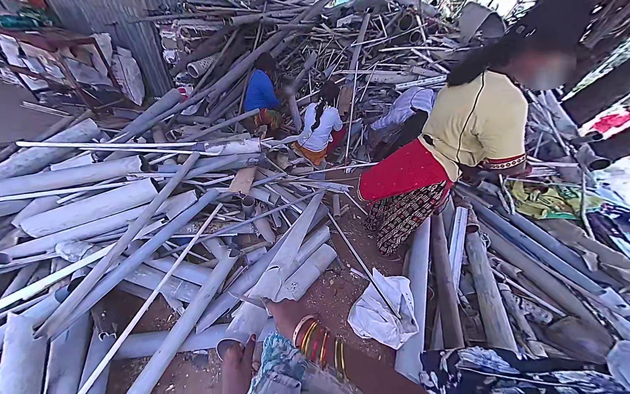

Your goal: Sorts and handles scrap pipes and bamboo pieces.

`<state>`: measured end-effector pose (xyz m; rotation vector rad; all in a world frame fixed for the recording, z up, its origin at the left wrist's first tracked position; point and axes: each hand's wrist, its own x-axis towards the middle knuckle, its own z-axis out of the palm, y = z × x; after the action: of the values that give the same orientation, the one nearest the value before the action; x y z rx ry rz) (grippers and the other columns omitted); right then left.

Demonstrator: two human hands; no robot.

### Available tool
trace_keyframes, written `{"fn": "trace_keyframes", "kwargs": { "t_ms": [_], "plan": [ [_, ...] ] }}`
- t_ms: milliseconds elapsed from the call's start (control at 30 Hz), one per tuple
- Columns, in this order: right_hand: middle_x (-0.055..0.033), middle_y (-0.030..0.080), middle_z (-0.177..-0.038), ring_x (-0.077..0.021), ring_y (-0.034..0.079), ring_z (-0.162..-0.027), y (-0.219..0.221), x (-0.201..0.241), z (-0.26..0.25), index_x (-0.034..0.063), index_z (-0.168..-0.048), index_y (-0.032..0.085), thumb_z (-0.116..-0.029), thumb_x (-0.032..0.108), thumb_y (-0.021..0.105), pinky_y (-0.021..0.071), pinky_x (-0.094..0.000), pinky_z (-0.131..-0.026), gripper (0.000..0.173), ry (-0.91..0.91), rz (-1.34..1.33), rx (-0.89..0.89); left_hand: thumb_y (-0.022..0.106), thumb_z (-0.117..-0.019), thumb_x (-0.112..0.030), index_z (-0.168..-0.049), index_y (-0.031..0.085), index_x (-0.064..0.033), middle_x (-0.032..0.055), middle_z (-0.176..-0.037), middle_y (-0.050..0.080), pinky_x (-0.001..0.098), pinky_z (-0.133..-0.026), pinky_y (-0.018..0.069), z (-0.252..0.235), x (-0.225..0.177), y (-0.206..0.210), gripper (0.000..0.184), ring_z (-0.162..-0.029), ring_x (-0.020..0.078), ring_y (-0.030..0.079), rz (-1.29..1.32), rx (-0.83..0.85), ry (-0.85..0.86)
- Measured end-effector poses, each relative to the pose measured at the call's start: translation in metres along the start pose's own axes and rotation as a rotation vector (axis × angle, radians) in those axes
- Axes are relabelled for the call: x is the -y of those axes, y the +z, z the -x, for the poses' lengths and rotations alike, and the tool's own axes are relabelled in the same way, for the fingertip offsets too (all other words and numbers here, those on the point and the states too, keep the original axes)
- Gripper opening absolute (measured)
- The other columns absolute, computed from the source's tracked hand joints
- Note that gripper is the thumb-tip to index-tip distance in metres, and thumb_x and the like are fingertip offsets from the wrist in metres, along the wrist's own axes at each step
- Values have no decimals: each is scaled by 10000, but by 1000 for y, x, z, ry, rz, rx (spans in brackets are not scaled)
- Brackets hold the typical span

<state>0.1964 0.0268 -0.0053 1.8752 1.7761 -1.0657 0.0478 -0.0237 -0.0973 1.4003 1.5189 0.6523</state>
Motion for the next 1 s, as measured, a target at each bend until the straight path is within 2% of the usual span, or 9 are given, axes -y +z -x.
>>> {"fn": "trace_keyframes", "kwargs": {
  "t_ms": [133, 233, 333, 367, 500, 667, 800, 933, 1000],
  "plan": [
    [-275, 588, -1396, -450, 588, -1273, 24, -70, -49, 99, -1595, 357, -1055, 60, 473, 459, -599, -1042, 554, 237, -275, -202, 575, -986, -62, -967, 563, 132, 85, -825, 538, 257, -760, 455, 5, -4, 4, 195, -762, 69, 524, 333, -108, -159],
    [-273, 537, -1464, -408, 526, -1362, 59, -115, -44, 17, -1546, 421, -1064, 81, 483, 377, -534, -1149, 491, 239, -470, -219, 440, -1058, -111, -1251, 473, 133, 138, -1002, 566, 304, -828, 489, -4, 1, 4, 313, -864, 129, 562, 745, -191, -316],
    [-303, 537, -1432, -389, 556, -1303, 102, -138, -34, -56, -1498, 448, -1059, 66, 506, 406, -475, -1116, 459, 276, -763, -308, 345, -1110, -280, -1022, 559, -11, 18, -709, 600, 250, -610, 540, -15, 10, 10, 355, -605, 78, 608, 905, -203, -448],
    [-311, 481, -1493, -401, 494, -1378, 112, -142, -31, -70, -1498, 440, -1044, 48, 527, 359, -476, -1168, 477, 284, -830, -357, 349, -1110, -275, -972, 557, -28, 8, -663, 582, 246, -579, 530, -16, 12, 12, 352, -568, 81, 592, 933, -193, -481],
    [-323, 476, -1498, -411, 477, -1401, 130, -137, -15, -85, -1505, 419, -1030, 31, 541, 332, -471, -1189, 504, 211, -872, -491, 401, -1096, -181, -1103, 537, 30, 53, -751, 574, 271, -633, 531, -12, 11, 14, 251, -632, 108, 591, 924, -182, -502],
    [-305, 609, -1368, -448, 636, -1206, 102, -79, 36, -28, -1521, 444, -1025, 49, 532, 447, -525, -1079, 510, -243, -539, -340, 450, -1083, -156, -1187, 485, 99, 87, -810, 565, 266, -682, 527, -10, -6, 16, 278, -688, 105, 587, 843, -168, -438],
    [-288, 598, -1381, -421, 645, -1173, 94, -79, 22, 54, -1585, 367, -1074, 94, 472, 461, -518, -1059, 523, -113, -485, -207, 455, -1084, -163, -1135, 496, 103, 79, -788, 542, 273, -669, 523, -10, -5, 19, 274, -661, 104, 569, 813, -182, -424],
    [-275, 616, -1370, -426, 646, -1179, 86, -61, 30, 90, -1587, 381, -1073, 87, 460, 457, -545, -1051, 520, -185, -426, -125, 468, -1078, -148, -1041, 523, 78, 52, -721, 522, 253, -635, 506, -10, -5, 19, 235, -617, 90, 548, 786, -209, -428],
    [-291, 635, -1308, -438, 645, -1144, 77, -63, 20, 114, -1599, 362, -1088, 110, 445, 463, -550, -1027, 519, -58, -381, -135, 467, -1080, -150, -1099, 518, 103, 76, -773, 528, 266, -667, 504, -8, -6, 19, 259, -655, 102, 550, 785, -193, -435]
  ]
}}
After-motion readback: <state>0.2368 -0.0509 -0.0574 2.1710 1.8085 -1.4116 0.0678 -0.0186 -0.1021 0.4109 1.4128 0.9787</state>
